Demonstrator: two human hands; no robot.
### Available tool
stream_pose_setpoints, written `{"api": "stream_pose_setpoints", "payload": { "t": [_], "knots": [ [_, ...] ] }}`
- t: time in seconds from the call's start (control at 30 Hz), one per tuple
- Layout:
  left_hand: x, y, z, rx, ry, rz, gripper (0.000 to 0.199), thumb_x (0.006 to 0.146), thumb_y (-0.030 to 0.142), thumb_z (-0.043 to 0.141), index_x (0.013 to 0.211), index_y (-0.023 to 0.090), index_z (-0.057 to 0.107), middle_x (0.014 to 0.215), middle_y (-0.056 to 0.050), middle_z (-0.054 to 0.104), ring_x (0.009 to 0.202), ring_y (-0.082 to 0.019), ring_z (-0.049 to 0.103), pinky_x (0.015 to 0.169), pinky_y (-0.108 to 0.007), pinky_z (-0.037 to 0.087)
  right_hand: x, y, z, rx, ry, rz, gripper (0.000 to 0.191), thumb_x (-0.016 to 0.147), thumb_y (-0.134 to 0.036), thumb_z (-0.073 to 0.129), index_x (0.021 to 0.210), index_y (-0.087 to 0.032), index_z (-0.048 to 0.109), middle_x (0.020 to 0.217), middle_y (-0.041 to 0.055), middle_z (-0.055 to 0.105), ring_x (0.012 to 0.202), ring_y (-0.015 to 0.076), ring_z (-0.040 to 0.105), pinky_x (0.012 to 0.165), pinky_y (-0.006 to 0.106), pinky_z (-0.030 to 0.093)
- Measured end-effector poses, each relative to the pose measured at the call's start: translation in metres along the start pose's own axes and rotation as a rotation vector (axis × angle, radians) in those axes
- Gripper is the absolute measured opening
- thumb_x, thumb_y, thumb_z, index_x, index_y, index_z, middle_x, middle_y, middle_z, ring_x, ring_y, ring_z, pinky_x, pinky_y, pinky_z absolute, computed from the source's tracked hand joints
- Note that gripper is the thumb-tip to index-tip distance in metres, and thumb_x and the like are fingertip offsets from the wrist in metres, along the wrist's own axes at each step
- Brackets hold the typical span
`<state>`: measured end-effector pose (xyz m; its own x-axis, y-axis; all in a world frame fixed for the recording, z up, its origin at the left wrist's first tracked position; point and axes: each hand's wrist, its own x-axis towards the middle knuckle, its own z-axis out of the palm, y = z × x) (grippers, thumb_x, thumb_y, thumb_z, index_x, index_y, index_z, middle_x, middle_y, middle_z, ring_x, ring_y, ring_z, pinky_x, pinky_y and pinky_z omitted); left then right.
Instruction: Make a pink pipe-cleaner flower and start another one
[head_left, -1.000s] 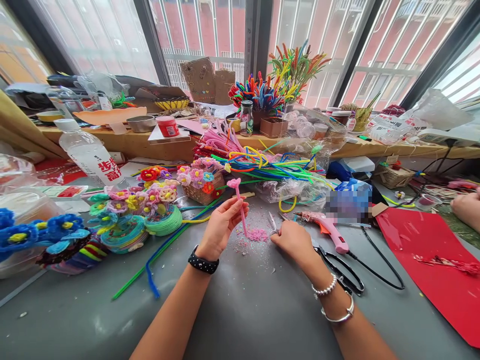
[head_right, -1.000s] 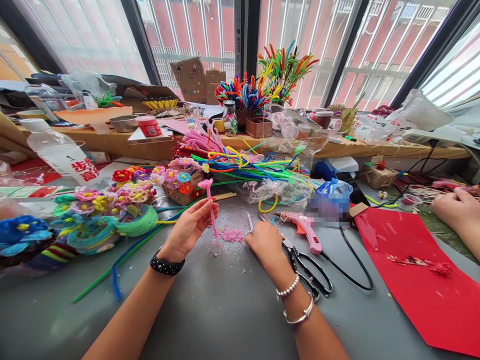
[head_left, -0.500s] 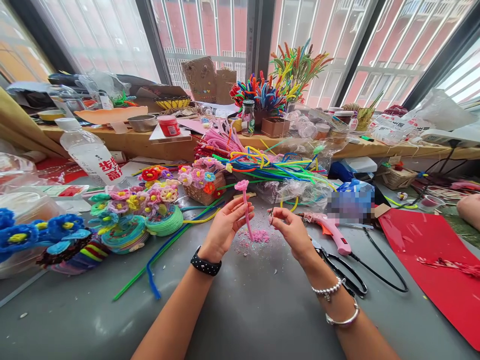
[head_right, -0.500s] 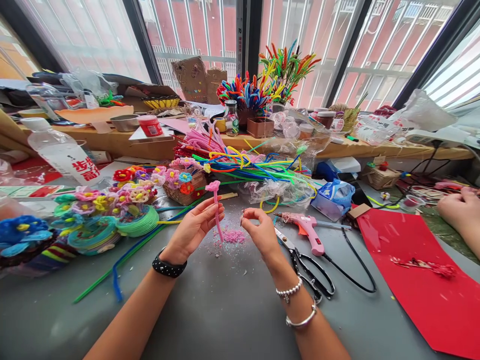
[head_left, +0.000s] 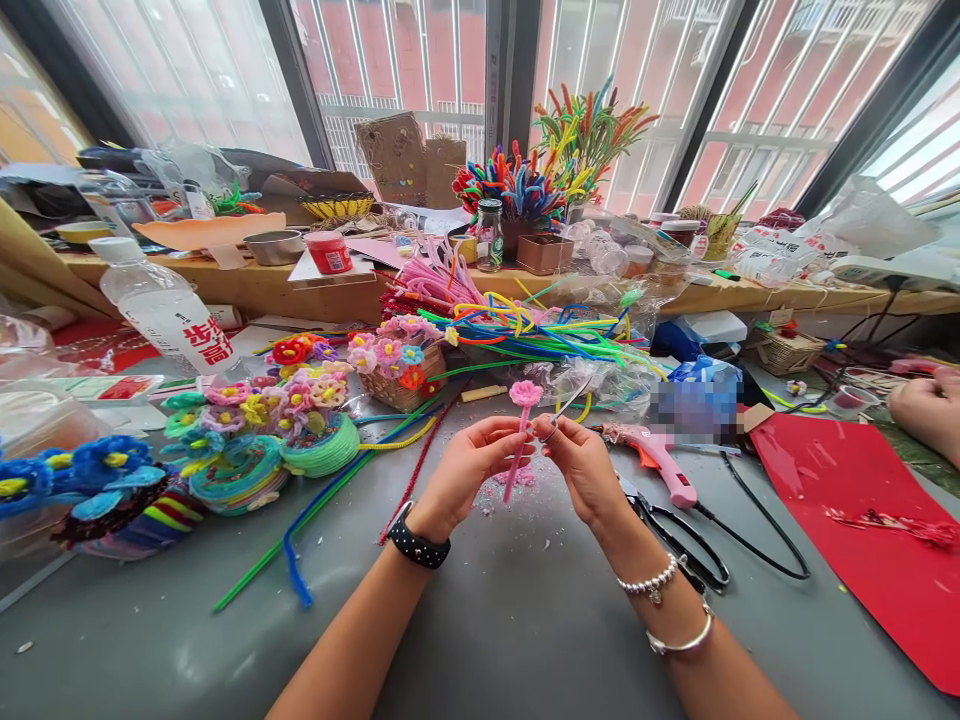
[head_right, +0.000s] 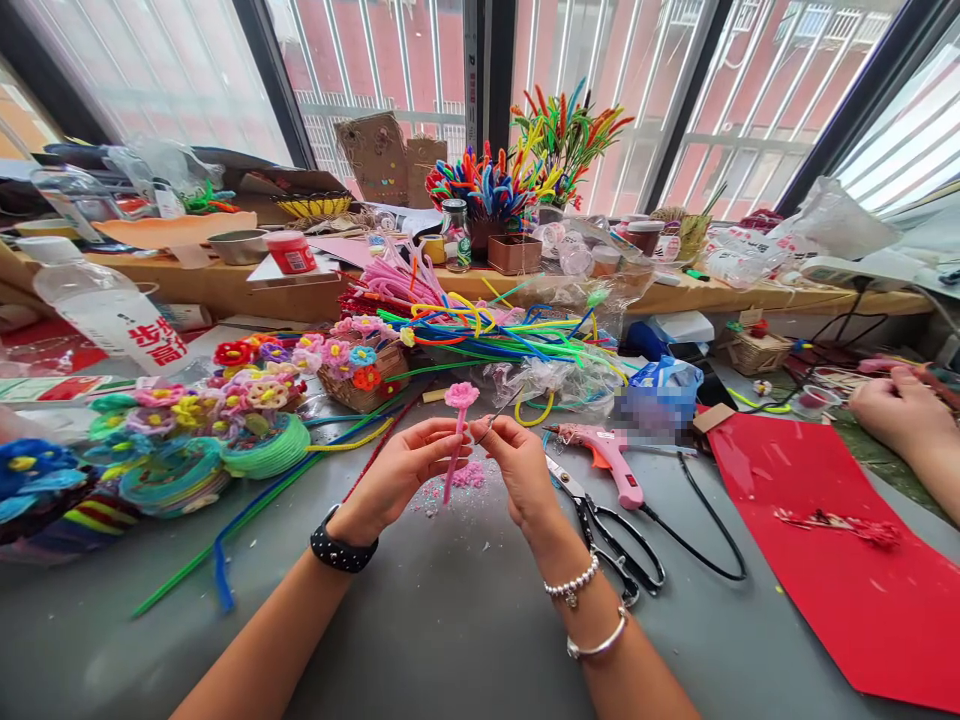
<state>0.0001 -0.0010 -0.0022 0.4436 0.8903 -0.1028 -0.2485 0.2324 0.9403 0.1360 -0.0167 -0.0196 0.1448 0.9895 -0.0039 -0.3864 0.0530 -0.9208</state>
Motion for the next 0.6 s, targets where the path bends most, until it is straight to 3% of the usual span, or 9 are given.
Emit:
{"api": "stream_pose_setpoints", "payload": {
  "t": [0.33,0.6],
  "knots": [
    [-0.0016,0.0017,0.0058,0.195,-0.058,0.028,0.018,0.064,0.026,0.063,0.079,0.015,0.064,0.075,-0.002,0.063,0.066,-0.011,0.057,0.063,-0.022,0.042,-0.0031,-0.0035,-0.0002,-0.098,0.000,-0.144,0.021,0.062,-0.033,0.067,0.078,-0.020,0.067,0.087,0.0023,0.063,0.086,0.0178,0.051,0.080,0.031,0.035],
    [-0.0007,0.0018,0.0043,0.420,-0.110,0.066,0.019,0.064,0.028,0.062,0.074,0.012,0.065,0.065,-0.003,0.061,0.060,-0.011,0.053,0.057,-0.021,0.041,-0.0003,-0.0072,-0.0031,0.025,0.074,-0.038,0.019,0.055,-0.032,0.071,0.071,-0.021,0.069,0.069,-0.0007,0.063,0.072,0.0133,0.051,0.069,0.026,0.038]
  ]
}}
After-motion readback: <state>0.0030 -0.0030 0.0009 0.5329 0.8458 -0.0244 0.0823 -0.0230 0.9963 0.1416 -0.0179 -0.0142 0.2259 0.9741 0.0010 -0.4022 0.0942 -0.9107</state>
